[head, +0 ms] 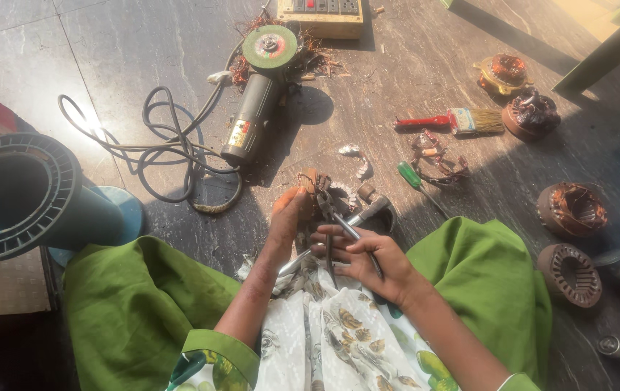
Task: The person sits on the floor and uses pliers to cut and pull copper wire from a stator core. They repeatedly rotate the stator, cut wire segments, and pull them out, accumulating loose wire on the floor.
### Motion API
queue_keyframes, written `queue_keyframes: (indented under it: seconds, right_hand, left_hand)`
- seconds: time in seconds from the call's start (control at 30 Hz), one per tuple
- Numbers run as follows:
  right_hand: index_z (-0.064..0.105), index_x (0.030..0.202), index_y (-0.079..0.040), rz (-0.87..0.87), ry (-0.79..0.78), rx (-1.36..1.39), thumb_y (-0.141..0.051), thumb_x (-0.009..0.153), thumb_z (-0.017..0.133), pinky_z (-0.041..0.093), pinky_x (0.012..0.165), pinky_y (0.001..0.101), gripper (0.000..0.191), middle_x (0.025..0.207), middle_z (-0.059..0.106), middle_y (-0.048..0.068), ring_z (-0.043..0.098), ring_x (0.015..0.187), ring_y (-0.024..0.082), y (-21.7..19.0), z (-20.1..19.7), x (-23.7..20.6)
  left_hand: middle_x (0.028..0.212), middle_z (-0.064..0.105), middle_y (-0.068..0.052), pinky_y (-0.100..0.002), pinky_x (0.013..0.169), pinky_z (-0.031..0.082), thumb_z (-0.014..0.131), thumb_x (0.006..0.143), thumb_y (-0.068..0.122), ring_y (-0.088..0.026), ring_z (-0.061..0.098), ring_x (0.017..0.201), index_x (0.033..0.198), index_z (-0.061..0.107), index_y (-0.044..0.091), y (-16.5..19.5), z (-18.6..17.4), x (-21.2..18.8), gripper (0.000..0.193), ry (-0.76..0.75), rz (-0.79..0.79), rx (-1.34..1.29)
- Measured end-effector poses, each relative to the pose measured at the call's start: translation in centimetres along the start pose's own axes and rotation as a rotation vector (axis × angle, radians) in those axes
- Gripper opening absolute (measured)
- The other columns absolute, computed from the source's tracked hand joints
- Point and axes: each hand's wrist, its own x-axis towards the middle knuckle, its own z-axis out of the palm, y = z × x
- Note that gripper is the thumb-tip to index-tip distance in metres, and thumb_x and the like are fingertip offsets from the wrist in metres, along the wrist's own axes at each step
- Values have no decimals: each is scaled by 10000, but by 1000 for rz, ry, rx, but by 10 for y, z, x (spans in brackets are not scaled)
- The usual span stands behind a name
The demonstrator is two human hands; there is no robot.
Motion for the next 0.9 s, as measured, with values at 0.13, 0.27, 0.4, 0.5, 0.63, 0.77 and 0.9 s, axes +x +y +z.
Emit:
queue_keyframes:
  seconds: [0.13, 0.27, 0.4, 0.5, 0.63, 0.77, 0.9]
  right_hand:
    - [547, 1310, 78, 34, 20, 86, -41, 762, 474, 527, 1029, 516, 566, 1321, 613, 256, 650, 1185, 315, 1, -7, 11]
    - [626, 1132, 76, -33, 67, 88, -41, 855, 519, 527, 779, 386, 319, 1188, 693, 284, 617, 818, 228, 3, -27, 16]
    - [613, 943, 48, -21, 174, -79, -42, 806, 505, 521, 617, 358, 197, 963, 713, 282, 593, 644, 190, 6, -37, 8]
    - [631, 905, 77, 25, 186, -300, -32, 784, 481, 522, 560, 319, 221, 914, 727, 263, 589, 600, 160, 5, -33, 1]
    - [668, 855, 73, 63, 215, -588, -35, 788, 496, 485, 473, 279, 213, 839, 743, 196, 562, 549, 114, -4, -25, -5]
    - [681, 844, 53, -29, 208, -633, -43, 799, 530, 476, 477, 273, 184, 813, 737, 139, 554, 550, 101, -7, -21, -8]
    - [696, 849, 55, -121, 146, -673, -28, 804, 527, 459, 508, 268, 193, 815, 720, 144, 542, 569, 101, 2, -14, -7]
  left_hand:
    - [988, 718, -26, -290, 837, 504, 512, 982, 378, -130, 665, 918, 1133, 662, 131, 8, 4, -6, 326, -18, -19, 8]
    - [943, 659, -20, -305, 845, 470, 504, 1014, 373, -136, 602, 900, 1088, 654, 81, 5, 2, -4, 337, -24, 37, 57]
    - [903, 612, 5, -304, 796, 441, 512, 994, 358, -125, 547, 841, 1079, 657, 73, 1, 2, 1, 331, 24, 35, 63]
    - [862, 593, -5, -296, 756, 452, 502, 1008, 411, -121, 539, 801, 1086, 665, 93, 2, 3, 2, 366, 64, 3, 71]
    - [912, 647, -19, -298, 771, 490, 490, 1021, 414, -125, 597, 831, 1123, 670, 83, 6, 2, 2, 390, 65, 11, 35]
    - [1000, 707, -79, -379, 802, 555, 435, 1043, 467, -189, 669, 870, 1192, 664, 75, 5, -5, 13, 477, 156, -121, -262]
    - [1088, 726, -133, -436, 856, 571, 419, 1083, 489, -244, 707, 916, 1269, 659, 42, -8, -16, 23, 541, 133, -123, -366]
